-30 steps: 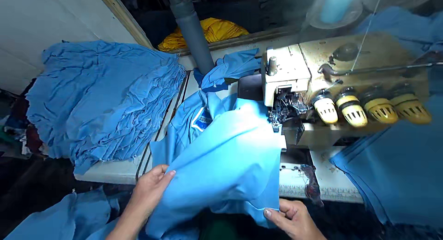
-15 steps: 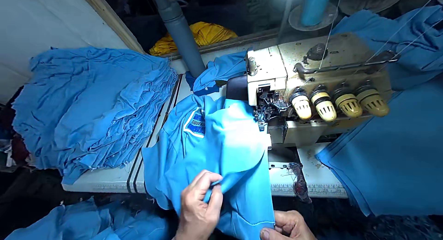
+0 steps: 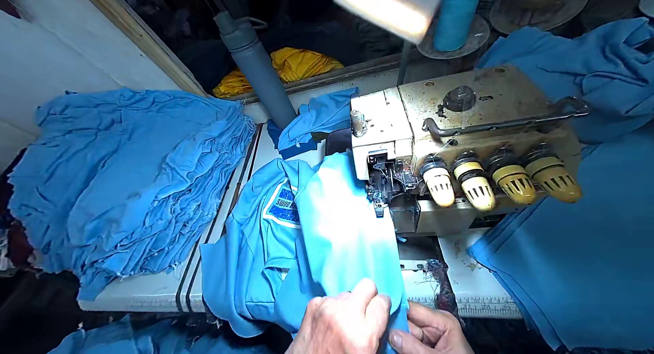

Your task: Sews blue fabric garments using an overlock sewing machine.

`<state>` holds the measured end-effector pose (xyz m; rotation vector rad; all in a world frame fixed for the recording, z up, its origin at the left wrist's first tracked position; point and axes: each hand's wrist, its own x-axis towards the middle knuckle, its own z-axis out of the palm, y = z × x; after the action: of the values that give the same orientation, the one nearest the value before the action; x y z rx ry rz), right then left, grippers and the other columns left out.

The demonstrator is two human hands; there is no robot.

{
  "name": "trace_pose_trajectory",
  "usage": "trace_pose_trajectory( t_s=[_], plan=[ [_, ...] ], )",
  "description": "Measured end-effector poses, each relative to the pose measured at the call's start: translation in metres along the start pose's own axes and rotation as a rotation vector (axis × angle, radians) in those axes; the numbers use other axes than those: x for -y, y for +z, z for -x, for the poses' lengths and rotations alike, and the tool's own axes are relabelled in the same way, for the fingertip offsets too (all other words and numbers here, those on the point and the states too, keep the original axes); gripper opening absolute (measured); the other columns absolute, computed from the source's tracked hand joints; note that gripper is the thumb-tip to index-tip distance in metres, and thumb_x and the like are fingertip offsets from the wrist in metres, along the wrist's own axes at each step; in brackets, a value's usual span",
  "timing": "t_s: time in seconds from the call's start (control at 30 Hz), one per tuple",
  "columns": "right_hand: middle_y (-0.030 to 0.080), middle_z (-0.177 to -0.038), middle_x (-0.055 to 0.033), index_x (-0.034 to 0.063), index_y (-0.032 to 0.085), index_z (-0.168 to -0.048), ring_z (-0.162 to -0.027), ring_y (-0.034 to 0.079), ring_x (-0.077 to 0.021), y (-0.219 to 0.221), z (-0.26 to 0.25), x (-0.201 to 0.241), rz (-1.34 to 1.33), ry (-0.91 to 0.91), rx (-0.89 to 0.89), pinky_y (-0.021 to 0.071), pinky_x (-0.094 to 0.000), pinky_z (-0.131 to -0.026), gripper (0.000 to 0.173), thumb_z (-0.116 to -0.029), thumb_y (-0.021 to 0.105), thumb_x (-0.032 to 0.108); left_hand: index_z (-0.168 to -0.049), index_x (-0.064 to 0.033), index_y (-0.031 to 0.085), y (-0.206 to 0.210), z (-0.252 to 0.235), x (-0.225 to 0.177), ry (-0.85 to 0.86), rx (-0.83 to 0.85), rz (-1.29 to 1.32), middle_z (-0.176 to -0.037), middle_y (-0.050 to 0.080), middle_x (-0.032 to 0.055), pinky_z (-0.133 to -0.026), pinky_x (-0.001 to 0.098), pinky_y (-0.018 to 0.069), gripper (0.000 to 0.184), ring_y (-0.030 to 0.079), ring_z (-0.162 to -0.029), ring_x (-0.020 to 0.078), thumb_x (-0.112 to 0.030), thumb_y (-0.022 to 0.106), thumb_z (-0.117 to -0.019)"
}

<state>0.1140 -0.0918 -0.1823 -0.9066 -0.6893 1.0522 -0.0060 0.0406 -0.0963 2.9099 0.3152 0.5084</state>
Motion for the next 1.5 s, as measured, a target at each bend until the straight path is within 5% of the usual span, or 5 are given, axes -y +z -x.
trace_pose_trajectory(
  t_s=[0.63, 0.9, 1.07, 1.33, 1.5],
  plan=[
    [0.074, -0.083, 0.0058, 0.0034, 0.074, -0.091, -0.079, 0.069, 0.003, 0.018, -0.067, 0.006, 0.081, -0.156, -0.179, 0.0583, -0.0183, -0.075, 0.018, -0.093, 0.058, -0.004, -0.069, -0.0094, 0.063, 0.021, -0.08, 0.024, -0.05, -0.212, -0.324, -0.061, 0.05, 0.0017, -0.044, 0.032, 0.0423, 0.02, 0.057, -0.055, 0.0191, -0.016, 0.064, -0.0876],
    [0.067, -0.07, 0.0037, 0.0056, 0.071, -0.079, -0.064, 0.064, -0.0004, 0.016, -0.07, 0.001, 0.137, -0.142, -0.2, 0.0544, -0.0179, -0.061, 0.022, -0.096, 0.057, 0.003, -0.113, -0.0079, 0.077, -0.016, -0.006, 0.037, -0.25, -0.178, -0.082, -0.082, 0.074, 0.0001, -0.053, 0.0337, 0.0544, 0.036, 0.066, -0.062, 0.0113, -0.02, 0.055, -0.0881],
    [0.068, -0.071, 0.0012, 0.0045, 0.071, -0.082, -0.065, 0.065, -0.0037, 0.018, -0.071, 0.002, 0.116, -0.116, -0.204, 0.0555, -0.0207, -0.062, 0.021, -0.0967, 0.056, 0.003, -0.14, -0.0008, 0.057, -0.02, 0.072, 0.064, -0.965, 0.43, -0.05, -0.093, 0.072, 0.0247, -0.079, 0.0688, 0.0505, 0.047, 0.069, -0.087, 0.0482, -0.02, 0.064, -0.0974],
    [0.074, -0.087, -0.0032, 0.0021, 0.076, -0.091, -0.081, 0.07, -0.0066, 0.02, -0.051, 0.006, 0.229, -0.171, -0.266, 0.0588, -0.0218, -0.076, 0.014, -0.0895, 0.062, 0.002, -0.114, 0.0132, 0.057, -0.042, 0.126, 0.106, -0.894, -0.569, 0.301, -0.091, 0.072, 0.0159, -0.065, 0.0366, 0.0625, 0.03, 0.073, -0.07, 0.0191, -0.013, 0.046, -0.1043],
    [0.073, -0.083, -0.0021, 0.004, 0.075, -0.087, -0.079, 0.069, -0.0067, 0.014, -0.048, 0.012, 0.227, -0.133, -0.301, 0.0573, -0.022, -0.074, 0.011, -0.0883, 0.064, 0.005, -0.117, 0.0073, 0.067, -0.063, 0.121, 0.115, -1.004, -0.136, 0.197, -0.105, 0.071, 0.0253, -0.077, 0.0577, 0.0587, 0.035, 0.072, -0.088, 0.0385, -0.019, 0.07, -0.0947]
  ],
)
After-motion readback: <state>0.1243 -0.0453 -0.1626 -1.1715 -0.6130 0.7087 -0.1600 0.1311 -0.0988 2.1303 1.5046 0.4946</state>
